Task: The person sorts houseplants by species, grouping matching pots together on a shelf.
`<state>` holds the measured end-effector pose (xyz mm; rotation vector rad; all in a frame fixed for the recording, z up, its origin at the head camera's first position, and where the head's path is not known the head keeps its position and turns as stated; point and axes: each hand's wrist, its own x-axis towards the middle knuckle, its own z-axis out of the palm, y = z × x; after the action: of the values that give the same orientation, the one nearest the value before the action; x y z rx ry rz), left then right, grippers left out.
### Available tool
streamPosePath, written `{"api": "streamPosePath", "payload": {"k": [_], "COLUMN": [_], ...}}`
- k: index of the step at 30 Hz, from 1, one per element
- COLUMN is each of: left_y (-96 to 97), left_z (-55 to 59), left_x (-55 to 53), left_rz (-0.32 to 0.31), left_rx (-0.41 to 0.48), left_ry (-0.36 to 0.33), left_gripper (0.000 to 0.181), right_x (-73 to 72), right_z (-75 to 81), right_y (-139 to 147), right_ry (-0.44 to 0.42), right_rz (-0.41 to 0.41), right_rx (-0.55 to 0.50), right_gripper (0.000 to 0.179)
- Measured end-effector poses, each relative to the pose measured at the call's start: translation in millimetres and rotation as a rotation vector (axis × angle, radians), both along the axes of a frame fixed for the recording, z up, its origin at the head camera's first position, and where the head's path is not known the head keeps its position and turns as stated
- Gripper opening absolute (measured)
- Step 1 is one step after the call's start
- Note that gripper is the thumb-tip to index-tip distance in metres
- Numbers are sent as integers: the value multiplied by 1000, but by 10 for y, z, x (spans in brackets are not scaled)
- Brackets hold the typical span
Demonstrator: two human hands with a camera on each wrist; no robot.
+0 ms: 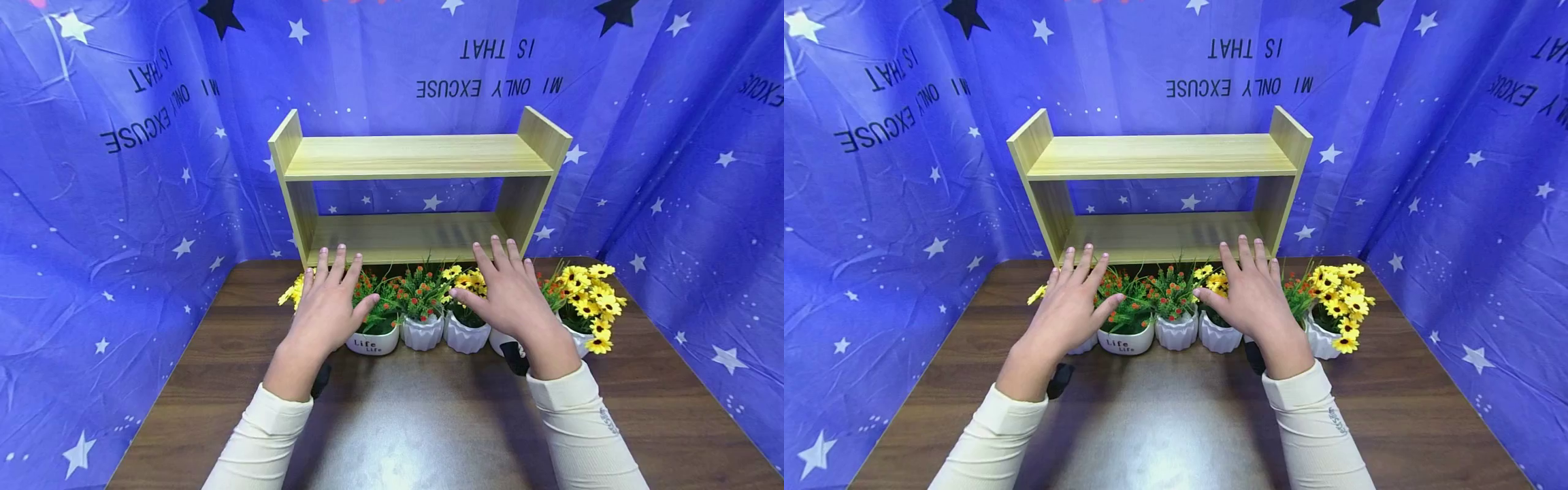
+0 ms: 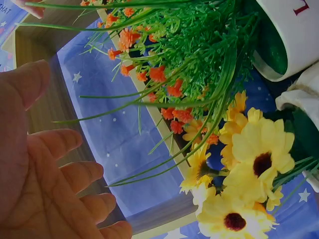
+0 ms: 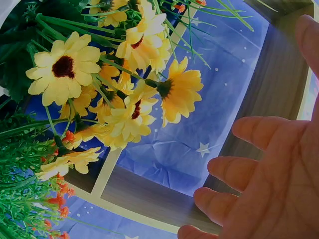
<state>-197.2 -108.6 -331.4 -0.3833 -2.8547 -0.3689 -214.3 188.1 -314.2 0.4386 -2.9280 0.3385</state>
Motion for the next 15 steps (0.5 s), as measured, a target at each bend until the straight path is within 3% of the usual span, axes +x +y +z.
{"api": "streamPosePath", "payload": {"k": [10,15], "left_y": [-35,-77], "left_z": [21,66], "left_x": [9,15], "left_rz": [11,-27], "left_rx": [9,41], "left_ry": [-13,-20], "left_gripper": [75,75], "right_x": [19,28], "right_z": [-14,-22], "right_y": [-25,-18], "right_ry": [4,6], "right_rz": [10,15], "right_rx": [-1,-16], "right_gripper": [94,94]}}
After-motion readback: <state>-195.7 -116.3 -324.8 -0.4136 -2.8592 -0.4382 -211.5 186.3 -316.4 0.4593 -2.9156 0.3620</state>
